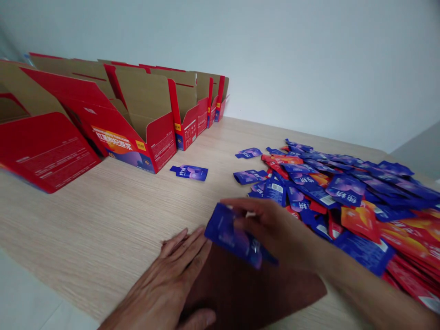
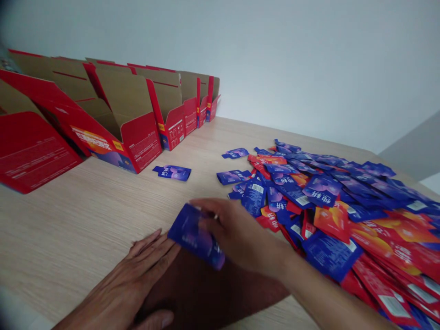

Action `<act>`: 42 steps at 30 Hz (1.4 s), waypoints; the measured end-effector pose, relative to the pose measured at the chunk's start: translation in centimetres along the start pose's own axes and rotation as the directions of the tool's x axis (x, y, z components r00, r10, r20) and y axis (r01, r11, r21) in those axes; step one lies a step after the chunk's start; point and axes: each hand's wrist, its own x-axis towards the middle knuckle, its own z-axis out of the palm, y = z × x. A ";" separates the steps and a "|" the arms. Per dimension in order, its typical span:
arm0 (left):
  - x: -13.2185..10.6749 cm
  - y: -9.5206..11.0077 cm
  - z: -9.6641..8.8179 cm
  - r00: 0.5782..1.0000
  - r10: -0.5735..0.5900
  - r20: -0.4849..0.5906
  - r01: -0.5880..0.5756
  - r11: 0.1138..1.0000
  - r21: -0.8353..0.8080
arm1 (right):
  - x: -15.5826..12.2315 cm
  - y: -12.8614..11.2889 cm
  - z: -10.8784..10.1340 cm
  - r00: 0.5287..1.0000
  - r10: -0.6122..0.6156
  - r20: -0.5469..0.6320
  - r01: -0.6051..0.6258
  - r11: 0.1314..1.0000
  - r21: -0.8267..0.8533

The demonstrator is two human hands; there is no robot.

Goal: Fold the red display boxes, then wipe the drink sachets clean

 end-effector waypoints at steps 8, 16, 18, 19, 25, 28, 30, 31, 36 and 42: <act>-0.4 0.1 0.3 1.000 -0.016 -0.008 0.016 1.000 -0.009 | -6.9 1.1 8.6 0.979 -0.198 -0.041 0.162 0.889 -0.427; -0.5 0.2 0.7 0.998 -0.014 -0.057 0.017 0.999 0.036 | -7.9 2.5 8.7 0.943 -0.331 0.031 0.289 0.772 -0.566; -0.5 0.2 0.8 0.998 -0.019 -0.065 0.021 0.999 0.029 | -8.0 3.3 7.9 0.962 -0.272 0.002 0.223 0.785 -0.578; -0.5 0.2 0.8 0.998 -0.020 -0.064 0.022 0.999 0.027 | -7.9 3.8 7.4 0.968 -0.250 -0.021 0.191 0.788 -0.586; -0.3 -0.5 0.7 1.000 -0.012 -0.006 0.012 1.000 -0.006 | -7.0 6.0 5.8 0.967 -0.163 -0.195 0.011 0.794 -0.607; 0.0 -0.6 0.4 0.999 -0.023 0.032 0.025 0.998 -0.058 | -6.7 6.3 6.0 0.962 -0.146 -0.232 -0.022 0.803 -0.596; 0.3 -0.6 0.1 0.997 -0.043 0.056 0.049 0.994 -0.101 | -6.7 6.1 6.0 0.969 -0.110 -0.223 -0.034 0.828 -0.559; 0.4 -0.5 -0.1 0.996 -0.058 0.068 0.066 0.991 -0.120 | -6.7 5.9 5.9 0.974 -0.085 -0.210 -0.041 0.846 -0.532; 1.0 0.2 -0.8 0.989 -0.116 0.090 0.129 0.978 -0.162 | -6.5 5.3 4.6 0.987 -0.032 -0.160 -0.045 0.888 -0.457; 1.2 1.3 -1.5 0.985 -0.153 0.079 0.163 0.977 -0.137 | -6.7 3.9 4.5 0.977 -0.138 -0.161 0.051 0.889 -0.455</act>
